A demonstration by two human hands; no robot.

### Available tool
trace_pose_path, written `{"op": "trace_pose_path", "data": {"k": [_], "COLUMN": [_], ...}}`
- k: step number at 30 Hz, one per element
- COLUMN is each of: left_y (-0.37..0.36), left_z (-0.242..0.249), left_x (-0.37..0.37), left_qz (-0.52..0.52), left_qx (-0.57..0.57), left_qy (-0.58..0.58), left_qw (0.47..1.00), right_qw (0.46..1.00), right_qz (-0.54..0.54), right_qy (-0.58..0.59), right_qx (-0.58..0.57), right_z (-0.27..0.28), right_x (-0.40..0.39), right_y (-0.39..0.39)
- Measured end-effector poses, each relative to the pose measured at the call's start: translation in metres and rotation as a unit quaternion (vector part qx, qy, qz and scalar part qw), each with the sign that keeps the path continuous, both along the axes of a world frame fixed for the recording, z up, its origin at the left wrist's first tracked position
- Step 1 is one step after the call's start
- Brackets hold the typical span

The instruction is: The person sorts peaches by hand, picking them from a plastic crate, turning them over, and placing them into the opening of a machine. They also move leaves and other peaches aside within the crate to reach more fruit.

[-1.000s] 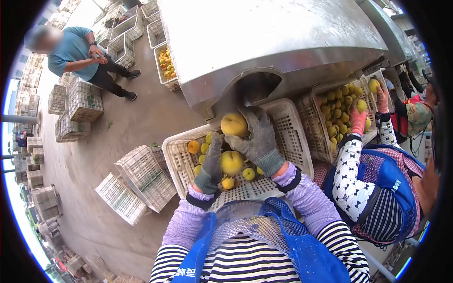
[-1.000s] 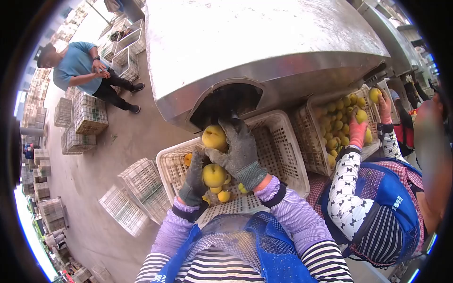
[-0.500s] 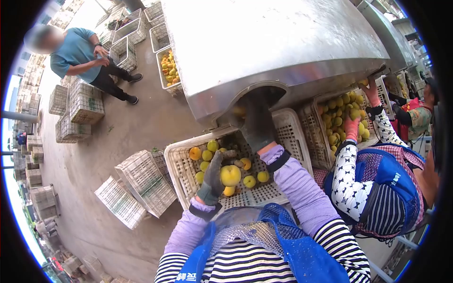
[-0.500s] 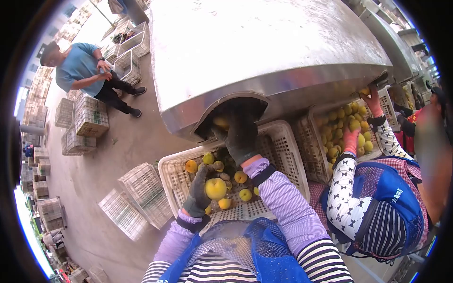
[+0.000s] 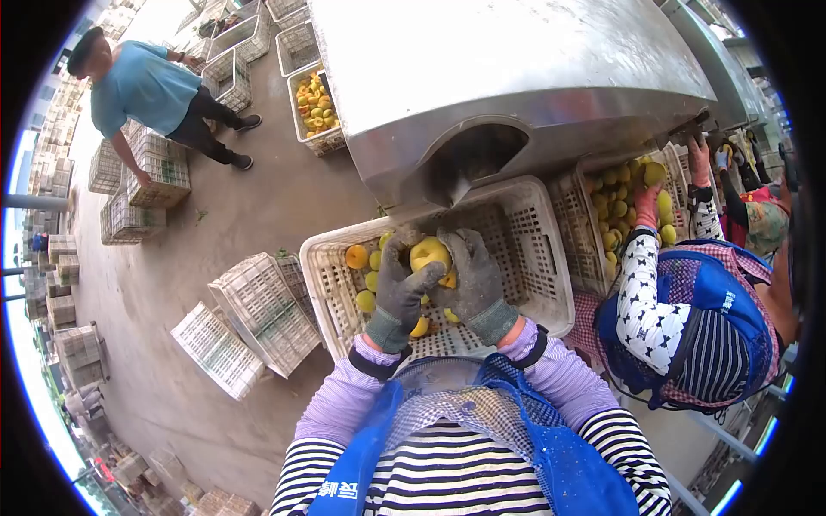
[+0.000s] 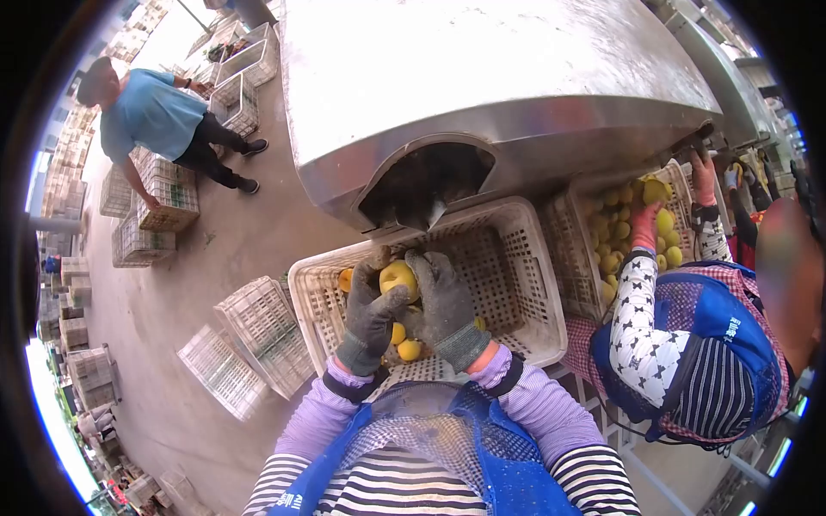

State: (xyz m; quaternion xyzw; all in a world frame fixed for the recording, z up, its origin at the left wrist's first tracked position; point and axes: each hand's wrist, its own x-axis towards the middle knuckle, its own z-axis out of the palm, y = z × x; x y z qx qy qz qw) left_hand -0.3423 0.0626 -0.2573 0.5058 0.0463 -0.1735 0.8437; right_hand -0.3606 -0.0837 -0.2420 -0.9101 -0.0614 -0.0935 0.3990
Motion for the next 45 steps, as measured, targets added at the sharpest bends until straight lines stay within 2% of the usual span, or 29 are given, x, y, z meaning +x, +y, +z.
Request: {"op": "trace_pose_path", "data": {"k": [2, 5, 8, 10, 11, 13, 15, 16, 18, 19, 20, 23, 25, 26, 27, 28, 29, 30, 32, 33, 35, 36, 37, 38, 39, 41, 42, 43, 45], "left_y": [0.000, -0.010, -0.003, 0.008, 0.015, 0.029, 0.044, 0.045, 0.044, 0.041, 0.037, 0.026, 0.007, -0.004, -0.018, -0.034, -0.046, -0.055, -0.057, -0.058, -0.060, -0.061, -0.062, -0.064, -0.065, -0.065, -0.065, -0.064, -0.057], "left_z": [0.000, 0.008, 0.005, -0.022, -0.034, -0.034, -0.049, -0.052, -0.067, -0.080, -0.097, -0.165, -0.196, -0.207, -0.207, -0.198, -0.197, -0.226, -0.273, -0.286, -0.304, -0.310, -0.313, -0.316, -0.317, -0.306, -0.299, -0.292, -0.281], "left_x": [0.003, 0.006, 0.002, -0.006, -0.012, -0.022, -0.038, -0.044, -0.048, -0.052, -0.054, -0.061, -0.061, -0.065, -0.071, -0.075, -0.077, -0.084, -0.096, -0.094, -0.081, -0.077, -0.069, -0.057, -0.051, -0.035, -0.029, -0.026, -0.023], "left_qz": [-0.026, 0.001, 0.021, 0.058, 0.077, 0.085, 0.082, 0.082, 0.071, 0.061, 0.046, -0.093, -0.221, -0.283, -0.332, -0.377, -0.415, -0.444, -0.444, -0.442, -0.429, -0.421, -0.447, -0.472, -0.494, -0.500, -0.502, -0.525, -0.566], "left_qx": [0.030, 0.017, 0.012, -0.023, -0.041, -0.005, 0.031, 0.029, 0.093, 0.123, 0.149, 0.379, 0.469, 0.507, 0.567, 0.621, 0.667, 0.691, 0.700, 0.703, 0.644, 0.612, 0.597, 0.581, 0.564, 0.570, 0.573, 0.542, 0.482], "left_qy": [-0.022, -0.075, -0.033, 0.015, 0.039, 0.071, 0.119, 0.137, 0.129, 0.128, 0.100, 0.012, -0.043, -0.072, -0.111, -0.151, -0.190, -0.238, -0.300, -0.330, -0.391, -0.419, -0.392, -0.365, -0.337, -0.391, -0.417, -0.439, -0.479], "left_qw": [0.999, 0.997, 0.999, 0.998, 0.995, 0.994, 0.989, 0.987, 0.985, 0.982, 0.983, 0.921, 0.854, 0.811, 0.746, 0.671, 0.588, 0.519, 0.472, 0.448, 0.498, 0.522, 0.539, 0.554, 0.569, 0.522, 0.495, 0.488, 0.466], "right_qw": [1.000, 0.999, 0.993, 0.979, 0.979, 0.976, 0.983, 0.981, 0.980, 0.962, 0.942, 0.985, 0.983, 0.954, 0.913, 0.855, 0.800, 0.737, 0.707, 0.714, 0.722, 0.719, 0.711, 0.698, 0.693, 0.689, 0.688, 0.689, 0.684], "right_qz": [-0.008, -0.017, -0.080, -0.118, -0.127, -0.143, -0.146, -0.124, -0.105, -0.107, -0.138, -0.121, -0.077, -0.058, -0.017, 0.027, 0.069, 0.110, 0.052, 0.039, 0.012, 0.004, -0.004, -0.014, 0.007, 0.051, 0.072, 0.094, 0.127], "right_qy": [-0.009, 0.003, 0.071, 0.125, 0.114, 0.095, -0.017, 0.023, -0.078, -0.220, -0.273, -0.122, 0.152, 0.271, 0.357, 0.436, 0.509, 0.576, 0.658, 0.651, 0.642, 0.674, 0.698, 0.716, 0.720, 0.716, 0.712, 0.706, 0.697], "right_qx": [0.025, 0.030, -0.039, -0.107, -0.116, -0.133, -0.112, -0.146, -0.152, -0.124, -0.139, 0.000, -0.073, -0.112, -0.198, -0.280, -0.309, -0.335, -0.255, -0.256, -0.258, -0.173, -0.087, 0.001, -0.032, -0.094, -0.120, -0.136, -0.175], "right_z": [-0.002, 0.006, 0.016, 0.010, 0.005, -0.004, -0.006, -0.003, -0.015, -0.029, -0.011, -0.017, -0.060, -0.089, -0.117, -0.147, -0.191, -0.223, -0.241, -0.256, -0.308, -0.351, -0.400, -0.426, -0.429, -0.416, -0.400, -0.347, -0.327], "right_x": [0.002, 0.009, 0.023, 0.050, 0.064, 0.094, 0.122, 0.139, 0.156, 0.148, 0.140, 0.070, 0.030, 0.015, 0.000, -0.012, -0.024, -0.031, -0.044, -0.050, -0.069, -0.080, -0.094, -0.101, -0.098, -0.079, -0.069, -0.058, -0.061], "right_y": [-0.003, -0.012, -0.012, -0.015, -0.017, -0.017, -0.010, -0.008, -0.012, -0.018, -0.019, -0.032, -0.048, -0.056, -0.064, -0.072, -0.078, -0.086, -0.093, -0.090, -0.086, -0.095, -0.109, -0.119, -0.121, -0.124, -0.123, -0.115, -0.104]}}
